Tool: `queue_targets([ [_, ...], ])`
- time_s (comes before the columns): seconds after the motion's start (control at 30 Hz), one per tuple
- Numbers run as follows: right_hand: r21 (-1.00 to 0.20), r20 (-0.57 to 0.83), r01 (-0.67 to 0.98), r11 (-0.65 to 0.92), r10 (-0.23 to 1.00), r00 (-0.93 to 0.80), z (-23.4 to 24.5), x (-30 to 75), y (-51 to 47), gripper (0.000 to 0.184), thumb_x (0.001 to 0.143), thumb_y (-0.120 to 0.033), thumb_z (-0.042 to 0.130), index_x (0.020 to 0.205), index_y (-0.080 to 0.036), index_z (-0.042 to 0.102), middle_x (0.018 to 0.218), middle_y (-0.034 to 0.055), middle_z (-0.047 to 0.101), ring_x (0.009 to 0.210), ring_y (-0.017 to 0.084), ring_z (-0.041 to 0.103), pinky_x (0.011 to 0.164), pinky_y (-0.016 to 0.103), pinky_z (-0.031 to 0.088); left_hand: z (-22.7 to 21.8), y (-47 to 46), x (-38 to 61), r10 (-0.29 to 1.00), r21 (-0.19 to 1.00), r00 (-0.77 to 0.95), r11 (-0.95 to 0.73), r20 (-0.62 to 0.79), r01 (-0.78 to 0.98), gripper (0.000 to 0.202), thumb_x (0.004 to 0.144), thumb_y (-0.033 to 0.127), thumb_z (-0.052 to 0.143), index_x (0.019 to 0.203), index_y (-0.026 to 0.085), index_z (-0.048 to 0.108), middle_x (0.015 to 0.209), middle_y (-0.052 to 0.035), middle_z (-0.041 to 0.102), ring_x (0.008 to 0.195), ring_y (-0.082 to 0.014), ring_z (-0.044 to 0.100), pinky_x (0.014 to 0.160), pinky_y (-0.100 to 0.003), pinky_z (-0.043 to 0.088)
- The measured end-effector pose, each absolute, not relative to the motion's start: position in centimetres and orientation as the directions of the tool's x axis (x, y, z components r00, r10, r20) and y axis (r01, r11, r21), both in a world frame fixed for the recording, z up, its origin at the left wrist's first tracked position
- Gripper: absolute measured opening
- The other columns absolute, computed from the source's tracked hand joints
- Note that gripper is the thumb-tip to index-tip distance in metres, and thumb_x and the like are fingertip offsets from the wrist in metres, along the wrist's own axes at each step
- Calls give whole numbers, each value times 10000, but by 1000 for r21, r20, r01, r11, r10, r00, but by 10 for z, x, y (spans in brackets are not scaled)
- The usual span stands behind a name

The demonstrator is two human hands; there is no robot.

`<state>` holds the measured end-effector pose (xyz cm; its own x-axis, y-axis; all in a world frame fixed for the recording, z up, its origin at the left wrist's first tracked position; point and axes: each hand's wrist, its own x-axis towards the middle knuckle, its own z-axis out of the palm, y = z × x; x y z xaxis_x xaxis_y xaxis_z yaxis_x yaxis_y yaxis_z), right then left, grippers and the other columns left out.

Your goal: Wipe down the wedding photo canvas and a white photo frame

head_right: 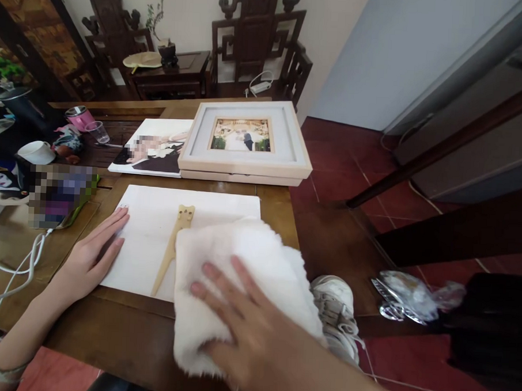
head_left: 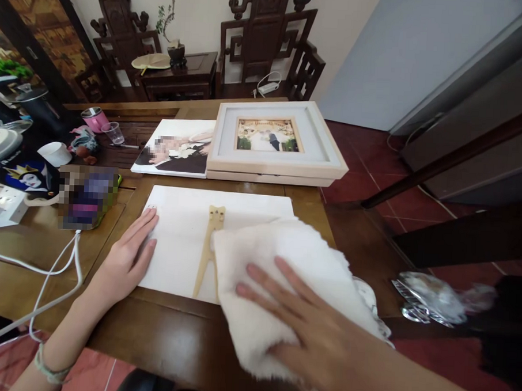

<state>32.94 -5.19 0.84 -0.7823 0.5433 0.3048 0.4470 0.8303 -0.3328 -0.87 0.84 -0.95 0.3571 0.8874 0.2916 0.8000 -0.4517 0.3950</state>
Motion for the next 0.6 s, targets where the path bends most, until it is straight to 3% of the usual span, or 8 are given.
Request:
queue_targets([
  [0.07,-365,260,406,838,510,-820,13,329,-55,161,804,-124,541,775,-224,664,1430,98,529,1400,326,354,1159,615,214,-9,9,-8,890,396,356,-448,287,801,461,976,294,439,1414,153,455,1510,-109,423,1414,-247,364,1187,-464,291],
  [0.2,-399,161,431,809,525,-836,18,332,-19,255,801,-149,578,1012,-236,690,1467,109,483,1421,321,313,1139,647,218,-7,9,-7,897,400,347,-434,274,807,457,971,307,449,1397,146,473,1501,-114,435,1407,-245,378,1182,-461,302],
  [0.37,-289,74,559,777,601,-796,16,333,43,334,844,-78,479,1118,-164,650,1417,151,530,1460,314,211,1124,668,222,-8,9,-8,904,408,331,-419,271,812,457,970,322,448,1386,139,487,1494,-115,444,1407,-239,378,1182,-462,297],
  [0.5,-208,112,610,765,638,-762,9,330,45,309,824,-86,541,1102,-139,663,1509,169,411,1462,370,167,1117,689,192,-7,9,-8,905,421,326,-417,273,806,462,966,334,452,1376,126,501,1482,-121,460,1403,-241,384,1182,-450,298],
  [0.6,-247,190,557,793,603,-775,3,326,15,272,832,-124,585,1069,-193,697,1530,145,384,1453,385,189,1108,703,185,-5,10,-9,914,431,315,-400,256,809,470,956,344,471,1373,129,507,1480,-120,462,1396,-244,393,1178,-450,303],
])
